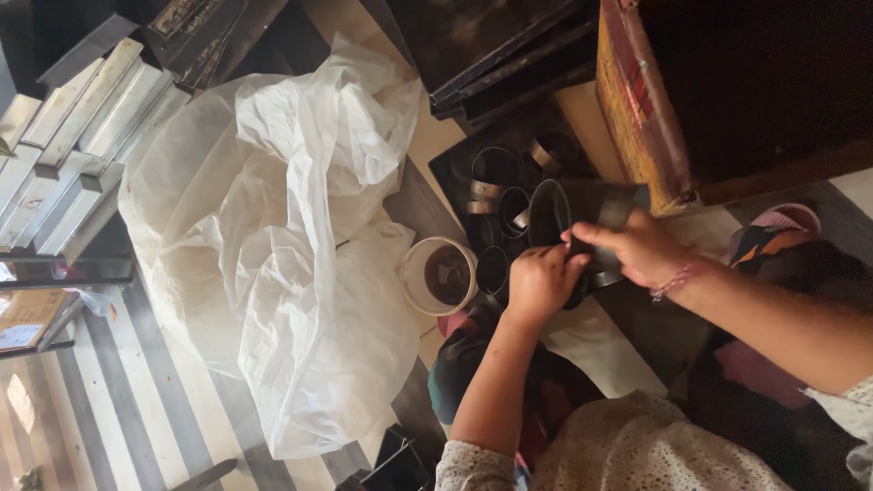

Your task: Organizing metal baking rings and placing them onto baking trays.

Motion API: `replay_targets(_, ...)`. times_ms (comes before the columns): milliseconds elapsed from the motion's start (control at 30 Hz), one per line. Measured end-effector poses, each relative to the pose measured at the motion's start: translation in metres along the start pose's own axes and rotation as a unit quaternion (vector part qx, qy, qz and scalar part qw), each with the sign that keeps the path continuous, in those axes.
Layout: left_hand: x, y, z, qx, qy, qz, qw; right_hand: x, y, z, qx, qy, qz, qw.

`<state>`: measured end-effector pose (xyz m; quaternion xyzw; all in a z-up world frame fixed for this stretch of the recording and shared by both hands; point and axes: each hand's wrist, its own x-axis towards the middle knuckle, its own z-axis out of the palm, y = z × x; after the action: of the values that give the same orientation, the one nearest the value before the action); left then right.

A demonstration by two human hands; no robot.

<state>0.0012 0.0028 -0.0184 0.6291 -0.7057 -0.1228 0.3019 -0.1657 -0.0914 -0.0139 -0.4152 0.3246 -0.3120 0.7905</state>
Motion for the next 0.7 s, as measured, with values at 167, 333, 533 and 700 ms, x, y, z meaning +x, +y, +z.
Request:
replay_targets(167, 0.011, 0.018, -0.032, -0.014, 0.046, 0.142, 0.989, -0.006, -0.022, -0.040, -0.012, 0.070, 0.078, 0.994)
replay_targets(333, -0.003, 0.002, -0.008, -0.024, 0.011, 0.128, 0.991, -0.017, -0.013, -0.014, 0.144, 0.054, 0.111, 0.982)
replay_targets(533, 0.014, 0.032, -0.039, -0.039, 0.046, 0.126, 0.990, -0.012, -0.020, -0.042, -0.209, -0.010, -0.024, 0.978)
replay_targets(700, 0.004, 0.006, -0.016, -0.046, 0.023, 0.118, 0.992, 0.001, -0.014, -0.031, 0.235, 0.028, 0.108, 0.966)
